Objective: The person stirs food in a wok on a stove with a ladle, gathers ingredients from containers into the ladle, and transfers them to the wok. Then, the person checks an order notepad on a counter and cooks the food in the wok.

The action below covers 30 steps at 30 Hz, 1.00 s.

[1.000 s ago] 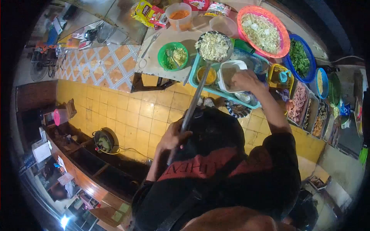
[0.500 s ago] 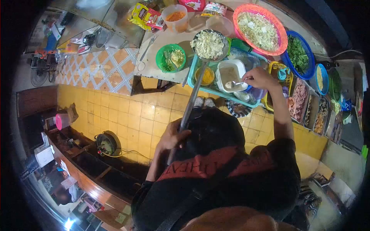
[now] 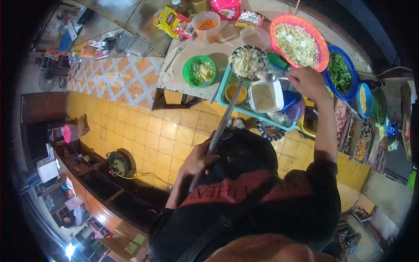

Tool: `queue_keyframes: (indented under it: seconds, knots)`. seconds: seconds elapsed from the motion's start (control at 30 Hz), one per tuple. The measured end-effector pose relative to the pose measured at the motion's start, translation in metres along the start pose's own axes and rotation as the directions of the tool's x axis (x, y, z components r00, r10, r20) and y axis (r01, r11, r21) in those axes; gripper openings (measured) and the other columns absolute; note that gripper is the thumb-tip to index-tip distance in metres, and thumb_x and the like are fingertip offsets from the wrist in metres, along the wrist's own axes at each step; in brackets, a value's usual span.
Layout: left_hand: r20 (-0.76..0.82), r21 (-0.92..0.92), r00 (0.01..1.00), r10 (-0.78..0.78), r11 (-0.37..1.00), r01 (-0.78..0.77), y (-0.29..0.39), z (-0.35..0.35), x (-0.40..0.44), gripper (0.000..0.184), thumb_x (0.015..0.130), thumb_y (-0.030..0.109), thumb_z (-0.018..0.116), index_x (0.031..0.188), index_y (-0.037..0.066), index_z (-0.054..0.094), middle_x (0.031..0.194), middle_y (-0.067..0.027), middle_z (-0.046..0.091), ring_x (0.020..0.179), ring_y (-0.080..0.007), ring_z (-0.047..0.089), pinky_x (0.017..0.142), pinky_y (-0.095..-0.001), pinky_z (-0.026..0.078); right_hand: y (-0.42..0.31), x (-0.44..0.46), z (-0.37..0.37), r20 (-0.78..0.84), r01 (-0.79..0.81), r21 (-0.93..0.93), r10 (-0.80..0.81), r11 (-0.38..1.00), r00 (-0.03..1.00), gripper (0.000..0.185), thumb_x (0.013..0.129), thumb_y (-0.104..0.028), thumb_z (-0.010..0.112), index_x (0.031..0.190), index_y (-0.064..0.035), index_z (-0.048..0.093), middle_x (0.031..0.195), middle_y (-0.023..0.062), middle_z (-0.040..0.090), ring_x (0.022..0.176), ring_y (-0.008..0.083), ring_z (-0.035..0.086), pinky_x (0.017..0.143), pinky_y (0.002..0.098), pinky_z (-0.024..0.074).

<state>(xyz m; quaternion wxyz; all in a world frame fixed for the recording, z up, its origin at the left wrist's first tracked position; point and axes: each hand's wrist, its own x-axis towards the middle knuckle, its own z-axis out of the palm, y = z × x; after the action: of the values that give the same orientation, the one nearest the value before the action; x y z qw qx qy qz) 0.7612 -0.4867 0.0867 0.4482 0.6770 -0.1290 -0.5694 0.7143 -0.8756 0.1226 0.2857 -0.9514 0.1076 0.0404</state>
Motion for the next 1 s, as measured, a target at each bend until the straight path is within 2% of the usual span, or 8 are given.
queue_keyframes:
  seconds: [0.07,0.1,0.27,0.37,0.47,0.53,0.73,1.0]
  knots:
    - [0.021,0.002,1.000,0.021,1.000,-0.021,-0.011,-0.001,0.005,0.033,0.078,0.013,0.060,0.106,-0.002,0.052,0.059,-0.0040,0.052,0.041,-0.0110,0.048,0.038,-0.0252,0.037,-0.013,0.005,0.008,-0.011,-0.110,-0.584,0.127,0.804,0.992,0.014,0.071,-0.007,0.057,0.080,-0.0047,0.068,0.078,0.0126,0.066,0.073,0.0253,0.065,0.066,0.0361,0.0501]
    - [0.020,0.002,1.000,0.024,1.000,-0.024,-0.010,-0.001,0.004,0.033,0.078,0.013,0.060,0.106,-0.002,0.052,0.059,-0.0040,0.052,0.041,-0.0110,0.048,0.038,-0.0252,0.037,-0.008,0.010,0.023,0.030,-0.080,-0.674,0.135,0.735,0.990,0.015,0.068,-0.006,0.056,0.077,-0.0050,0.068,0.078,0.0157,0.065,0.077,0.0283,0.065,0.069,0.0397,0.0510]
    - [0.028,-0.018,0.999,0.040,0.999,-0.039,-0.011,-0.001,0.007,0.034,0.077,0.014,0.060,0.106,-0.002,0.053,0.059,-0.0030,0.052,0.042,-0.0103,0.047,0.038,-0.0241,0.036,0.024,0.019,0.122,0.031,0.018,-0.494,-0.003,0.869,1.000,0.015,0.070,-0.008,0.055,0.074,-0.0049,0.068,0.077,0.0195,0.065,0.074,0.0310,0.065,0.064,0.0419,0.0524]
    - [0.013,-0.012,0.997,0.073,0.997,-0.073,-0.003,0.002,0.007,0.030,0.077,0.015,0.060,0.101,-0.002,0.053,0.058,-0.0029,0.051,0.041,-0.0103,0.047,0.038,-0.0238,0.036,0.041,0.021,0.150,0.247,0.172,-0.553,-0.037,0.815,0.968,0.015,0.071,-0.013,0.056,0.073,-0.0037,0.068,0.074,0.0178,0.064,0.075,0.0319,0.065,0.064,0.0428,0.0510]
    - [0.019,-0.018,1.000,0.020,1.000,-0.019,0.000,0.001,0.007,0.028,0.076,0.016,0.061,0.096,-0.001,0.053,0.059,-0.0035,0.052,0.041,-0.0102,0.047,0.038,-0.0239,0.036,0.035,0.018,0.138,0.326,0.184,-0.546,0.005,0.818,0.945,0.015,0.071,-0.011,0.054,0.073,-0.0042,0.068,0.079,0.0176,0.065,0.077,0.0306,0.065,0.069,0.0400,0.0516]
    - [0.021,-0.011,1.000,0.020,1.000,-0.020,-0.001,0.001,0.009,0.028,0.076,0.016,0.061,0.097,-0.002,0.053,0.059,-0.0037,0.052,0.041,-0.0102,0.047,0.038,-0.0239,0.036,0.024,0.014,0.107,0.402,0.122,-0.384,0.047,0.915,0.914,0.015,0.071,-0.013,0.056,0.076,-0.0082,0.069,0.080,0.0150,0.065,0.077,0.0303,0.064,0.070,0.0400,0.0503]
    - [0.016,-0.039,1.000,0.026,0.999,-0.025,0.005,0.003,0.011,0.026,0.077,0.015,0.060,0.095,-0.002,0.052,0.059,-0.0048,0.053,0.041,-0.0110,0.048,0.038,-0.0250,0.038,0.049,-0.009,0.067,0.311,0.044,-0.038,-0.030,0.998,0.950,0.018,0.071,-0.018,0.058,0.082,-0.0117,0.070,0.080,0.0121,0.066,0.076,0.0297,0.063,0.070,0.0405,0.0492]
    - [0.027,-0.017,0.999,0.034,0.999,-0.034,0.009,0.002,0.014,0.024,0.077,0.013,0.060,0.094,-0.002,0.052,0.060,-0.0054,0.052,0.042,-0.0122,0.049,0.038,-0.0254,0.038,0.062,-0.017,0.070,0.319,0.063,-0.110,-0.024,0.992,0.948,0.019,0.071,-0.018,0.058,0.085,-0.0105,0.069,0.080,0.0121,0.066,0.076,0.0296,0.063,0.070,0.0396,0.0492]
